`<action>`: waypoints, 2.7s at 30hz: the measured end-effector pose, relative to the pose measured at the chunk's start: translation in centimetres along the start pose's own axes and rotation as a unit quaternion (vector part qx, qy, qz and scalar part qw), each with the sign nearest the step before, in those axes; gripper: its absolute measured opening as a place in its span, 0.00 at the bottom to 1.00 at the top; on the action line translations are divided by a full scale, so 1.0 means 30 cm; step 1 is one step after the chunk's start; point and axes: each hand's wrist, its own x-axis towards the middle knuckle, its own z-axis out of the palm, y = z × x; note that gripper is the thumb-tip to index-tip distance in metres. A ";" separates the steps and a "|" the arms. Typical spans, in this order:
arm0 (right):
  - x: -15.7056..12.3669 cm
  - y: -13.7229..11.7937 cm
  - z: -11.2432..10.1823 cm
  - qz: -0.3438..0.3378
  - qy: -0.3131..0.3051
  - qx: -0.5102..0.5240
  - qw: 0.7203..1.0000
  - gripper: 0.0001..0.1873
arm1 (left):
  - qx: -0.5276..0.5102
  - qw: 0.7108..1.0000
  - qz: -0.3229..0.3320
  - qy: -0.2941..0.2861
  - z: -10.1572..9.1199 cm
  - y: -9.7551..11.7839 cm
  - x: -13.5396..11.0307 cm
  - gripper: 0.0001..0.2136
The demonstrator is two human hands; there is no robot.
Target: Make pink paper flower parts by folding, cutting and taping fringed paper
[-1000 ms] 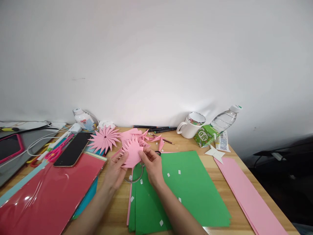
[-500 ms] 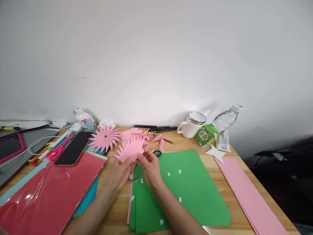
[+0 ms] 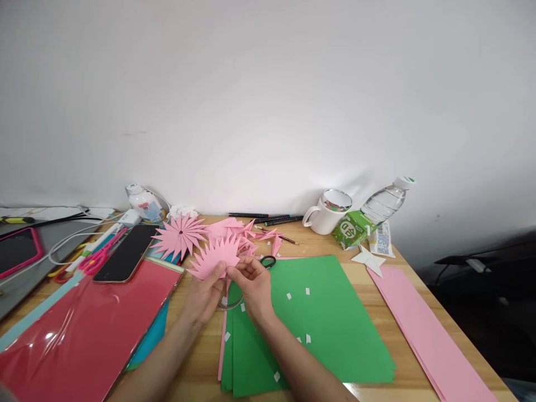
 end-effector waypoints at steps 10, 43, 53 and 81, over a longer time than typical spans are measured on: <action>-0.005 -0.015 0.005 -0.001 0.018 -0.017 1.000 0.19 | 0.009 1.000 0.003 0.010 0.015 0.008 -0.009 0.21; 0.000 -0.071 -0.003 -0.101 0.008 -0.159 0.982 0.15 | -0.009 0.997 -0.072 0.013 -0.004 0.021 0.007 0.12; 0.004 -0.061 -0.015 -0.106 -0.006 -0.163 0.981 0.12 | 0.003 0.997 -0.078 0.019 -0.019 0.007 0.012 0.12; 0.139 -0.134 -0.041 -0.325 -0.363 -0.708 0.511 0.07 | -0.105 0.984 -0.084 0.117 -0.027 0.128 0.059 0.08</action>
